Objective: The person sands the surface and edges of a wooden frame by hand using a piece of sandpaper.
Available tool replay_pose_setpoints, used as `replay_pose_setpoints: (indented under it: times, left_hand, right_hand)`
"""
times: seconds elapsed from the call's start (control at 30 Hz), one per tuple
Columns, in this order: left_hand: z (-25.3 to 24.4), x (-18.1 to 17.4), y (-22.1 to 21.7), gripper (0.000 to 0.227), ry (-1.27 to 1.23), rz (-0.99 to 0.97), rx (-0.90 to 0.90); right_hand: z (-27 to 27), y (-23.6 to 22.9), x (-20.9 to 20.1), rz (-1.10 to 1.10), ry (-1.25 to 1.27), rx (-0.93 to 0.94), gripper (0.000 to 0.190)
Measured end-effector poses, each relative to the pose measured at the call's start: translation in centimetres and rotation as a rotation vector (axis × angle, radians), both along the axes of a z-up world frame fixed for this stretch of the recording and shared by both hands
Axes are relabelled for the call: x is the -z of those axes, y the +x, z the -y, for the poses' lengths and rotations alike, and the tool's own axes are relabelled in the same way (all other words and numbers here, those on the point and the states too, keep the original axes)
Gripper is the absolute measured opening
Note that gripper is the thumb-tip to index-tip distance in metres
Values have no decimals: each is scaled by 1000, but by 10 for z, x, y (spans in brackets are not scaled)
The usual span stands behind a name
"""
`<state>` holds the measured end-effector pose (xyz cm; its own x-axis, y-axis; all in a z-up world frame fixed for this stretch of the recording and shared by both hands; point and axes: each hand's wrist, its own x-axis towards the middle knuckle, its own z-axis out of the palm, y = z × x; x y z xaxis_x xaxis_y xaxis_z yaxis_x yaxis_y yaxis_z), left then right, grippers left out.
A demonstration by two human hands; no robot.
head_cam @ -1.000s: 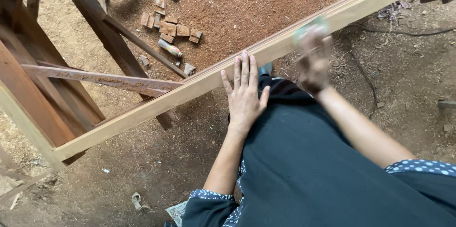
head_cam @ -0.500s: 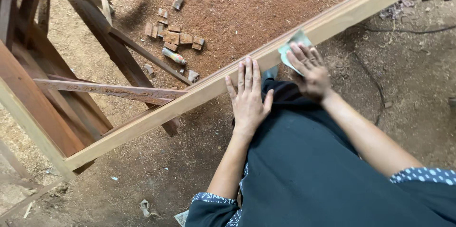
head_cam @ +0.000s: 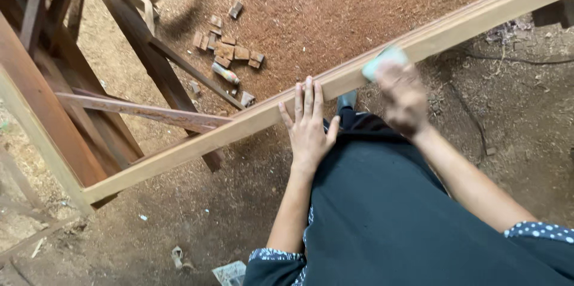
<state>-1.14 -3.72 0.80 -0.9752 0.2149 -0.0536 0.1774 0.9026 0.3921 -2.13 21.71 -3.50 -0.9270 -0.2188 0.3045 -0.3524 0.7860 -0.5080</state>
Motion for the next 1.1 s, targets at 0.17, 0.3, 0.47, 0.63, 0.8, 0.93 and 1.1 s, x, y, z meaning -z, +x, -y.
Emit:
replay_pose_setpoints:
  times: [0.17, 0.3, 0.47, 0.63, 0.8, 0.93, 1.1]
  left_hand:
    - [-4, 2, -2, 96, -22, 17, -10]
    - [-6, 1, -8, 95, -27, 14, -3]
    - [-8, 2, -8, 95, -19, 34, -22]
    - [-16, -1, -9, 96, -61, 37, -32]
    - [-22, 2, -8, 96, -54, 15, -3]
    - [-21, 3, -3, 97, -55, 15, 0]
    - [-9, 1, 3, 98, -79, -22, -15]
  right_hand:
    - [-17, -2, 32, 12, 59, 169, 47]
    - [4, 3, 25, -102, 204, -194, 43]
    - [-47, -28, -3, 97, -111, 323, 38]
    - [-5, -16, 9, -127, 42, 27, 38]
    - [-33, -27, 21, 95, -173, 170, 37]
    - [-20, -16, 25, -34, 34, 147, 49]
    - [-16, 1, 15, 93, 135, -174, 54]
